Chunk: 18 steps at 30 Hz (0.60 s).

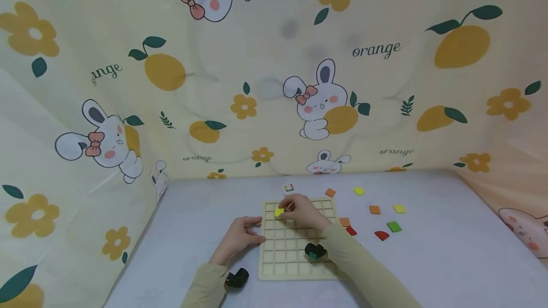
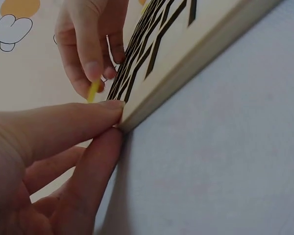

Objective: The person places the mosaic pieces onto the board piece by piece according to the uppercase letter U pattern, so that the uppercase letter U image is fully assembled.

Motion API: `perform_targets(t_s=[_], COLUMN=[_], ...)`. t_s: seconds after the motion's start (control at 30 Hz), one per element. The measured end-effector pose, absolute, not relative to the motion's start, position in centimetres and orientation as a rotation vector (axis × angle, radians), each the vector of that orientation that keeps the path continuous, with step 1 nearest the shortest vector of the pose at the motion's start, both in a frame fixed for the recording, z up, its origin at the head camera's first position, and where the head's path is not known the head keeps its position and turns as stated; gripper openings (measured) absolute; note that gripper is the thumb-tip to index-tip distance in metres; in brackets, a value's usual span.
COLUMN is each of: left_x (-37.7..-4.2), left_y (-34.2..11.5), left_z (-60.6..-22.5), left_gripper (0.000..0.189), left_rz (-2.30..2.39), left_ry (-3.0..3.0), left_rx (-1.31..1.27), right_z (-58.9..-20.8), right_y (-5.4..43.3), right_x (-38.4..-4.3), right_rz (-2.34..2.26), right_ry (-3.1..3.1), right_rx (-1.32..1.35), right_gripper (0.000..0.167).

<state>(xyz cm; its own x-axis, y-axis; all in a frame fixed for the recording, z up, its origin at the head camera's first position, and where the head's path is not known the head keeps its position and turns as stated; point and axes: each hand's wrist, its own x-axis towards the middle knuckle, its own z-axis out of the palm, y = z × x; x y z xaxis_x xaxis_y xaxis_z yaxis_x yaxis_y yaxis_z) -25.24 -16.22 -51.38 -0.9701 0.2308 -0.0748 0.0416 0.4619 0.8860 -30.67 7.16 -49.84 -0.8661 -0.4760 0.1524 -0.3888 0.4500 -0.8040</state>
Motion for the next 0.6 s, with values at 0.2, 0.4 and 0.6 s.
perform_targets(t_s=[0.2,0.4,0.6], left_x=[-25.4,-25.5,-25.5], left_y=[-16.0,-15.9,-16.1], left_z=[-51.5,-51.5,-51.1], left_gripper=[0.061,0.061,0.061], left_rz=[1.495,1.496,1.524], left_ry=[2.53,2.521,2.506], left_rx=[0.208,0.199,0.224], right_z=[-50.7,-50.8,-50.8], right_y=[6.7,6.4,6.0], right_x=[-31.0,-31.2,-31.5], right_rz=[-1.343,-1.324,-1.285], right_ry=[2.654,2.678,2.706], right_rx=[-0.746,-0.65,-0.635], right_gripper=[0.016,0.017,0.017])
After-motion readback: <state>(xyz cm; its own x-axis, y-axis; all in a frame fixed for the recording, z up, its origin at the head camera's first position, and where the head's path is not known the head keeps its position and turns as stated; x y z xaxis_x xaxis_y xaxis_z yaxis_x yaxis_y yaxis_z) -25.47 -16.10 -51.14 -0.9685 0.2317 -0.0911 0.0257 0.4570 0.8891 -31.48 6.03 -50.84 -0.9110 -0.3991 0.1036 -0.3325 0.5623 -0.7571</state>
